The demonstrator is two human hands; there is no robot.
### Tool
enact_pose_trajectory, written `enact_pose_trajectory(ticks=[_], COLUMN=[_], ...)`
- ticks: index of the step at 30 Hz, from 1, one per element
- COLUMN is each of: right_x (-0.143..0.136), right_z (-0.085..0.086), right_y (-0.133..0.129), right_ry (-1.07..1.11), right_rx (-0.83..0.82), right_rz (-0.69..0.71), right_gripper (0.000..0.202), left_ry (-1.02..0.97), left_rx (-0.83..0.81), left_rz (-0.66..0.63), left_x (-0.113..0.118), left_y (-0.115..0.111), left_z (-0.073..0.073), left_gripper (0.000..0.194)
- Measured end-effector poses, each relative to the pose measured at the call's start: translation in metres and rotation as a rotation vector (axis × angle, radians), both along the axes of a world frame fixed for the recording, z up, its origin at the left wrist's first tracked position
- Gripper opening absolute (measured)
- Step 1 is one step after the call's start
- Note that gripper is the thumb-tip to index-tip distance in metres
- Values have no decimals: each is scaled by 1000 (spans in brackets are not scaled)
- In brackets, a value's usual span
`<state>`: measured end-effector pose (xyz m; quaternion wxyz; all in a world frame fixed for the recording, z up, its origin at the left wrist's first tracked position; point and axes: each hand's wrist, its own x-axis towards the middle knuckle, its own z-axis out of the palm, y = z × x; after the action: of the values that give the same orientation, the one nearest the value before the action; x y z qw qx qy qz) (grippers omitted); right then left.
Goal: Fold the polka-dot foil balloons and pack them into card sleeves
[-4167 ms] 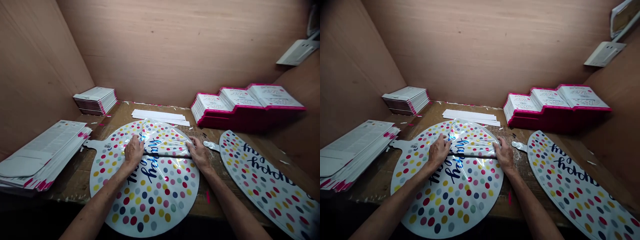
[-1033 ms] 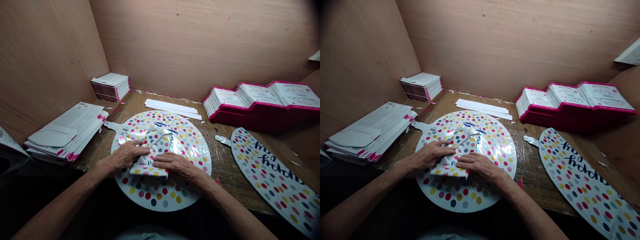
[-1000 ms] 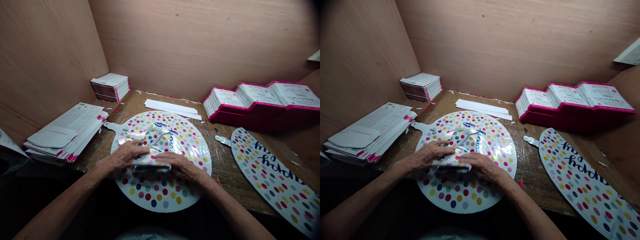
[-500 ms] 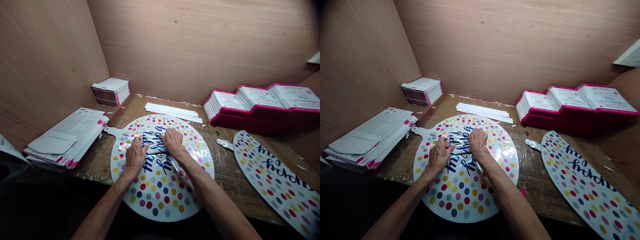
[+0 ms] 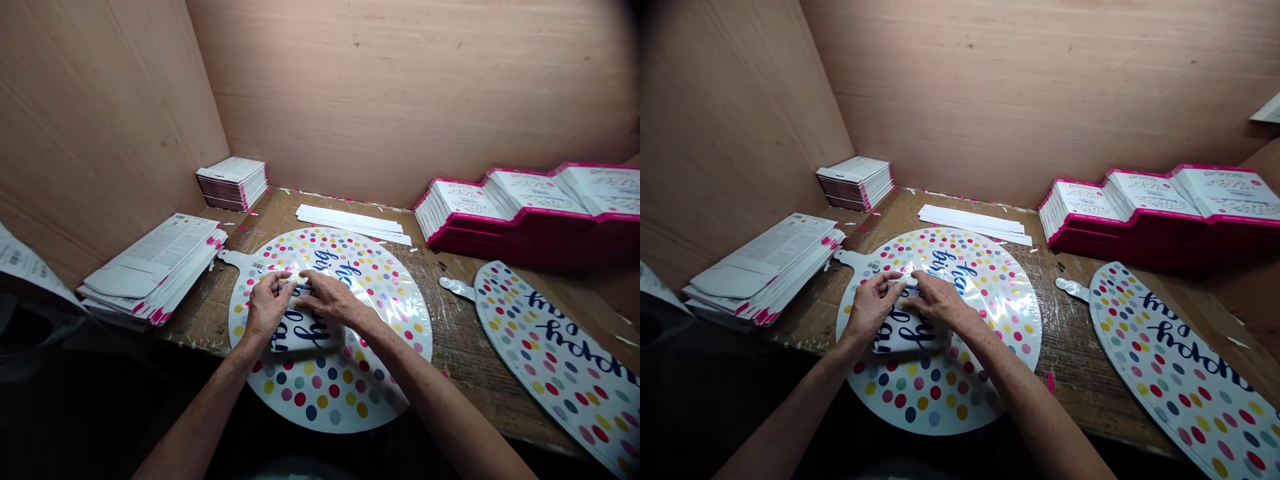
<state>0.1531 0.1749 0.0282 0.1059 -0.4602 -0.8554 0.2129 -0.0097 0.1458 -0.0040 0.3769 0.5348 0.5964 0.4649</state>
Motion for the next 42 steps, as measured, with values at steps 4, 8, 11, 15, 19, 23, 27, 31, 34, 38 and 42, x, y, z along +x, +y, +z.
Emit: enact_pose_trajectory(ticks=[4, 8, 11, 15, 19, 23, 27, 31, 34, 38, 42], right_x=[1, 30, 49, 53, 50, 54, 66, 76, 73, 58, 56], right_z=[-11, -24, -31, -35, -34, -32, -29, -23, -17, -13, -18], right_y=[-15, -21, -24, -30, -31, -31, -36, -46, -53, -56, -60], right_ry=[-18, 48, 85, 121, 153, 239, 291, 305, 330, 321, 277], right_rx=[-28, 24, -34, 0, 20, -19, -33, -62, -66, -55, -68], right_rz=[-20, -134, -191, -188, -186, -206, -229, -256, -267, -188, -144], right_gripper=[26, 31, 38, 39, 40, 41, 43, 41, 39, 36, 35], left_ry=[165, 845, 1331, 1467, 1514, 1550, 1502, 1388, 1207, 1035, 1176], left_rx=[40, 97, -168, -403, -396, -349, -268, -180, -29, 168, 185], left_rz=[101, 404, 458, 247, 83, -4, -95, -153, -409, -552, -459], left_x=[-28, -101, -149, -170, -170, -138, -73, -45, -55, -54, -33], left_y=[-3, 2, 8, 16, 22, 29, 32, 26, 12, -12, -23], left_z=[10, 32, 44, 50, 74, 98, 88, 68, 53, 28, 15], left_gripper=[46, 36, 44, 51, 44, 40, 44, 47, 39, 55, 63])
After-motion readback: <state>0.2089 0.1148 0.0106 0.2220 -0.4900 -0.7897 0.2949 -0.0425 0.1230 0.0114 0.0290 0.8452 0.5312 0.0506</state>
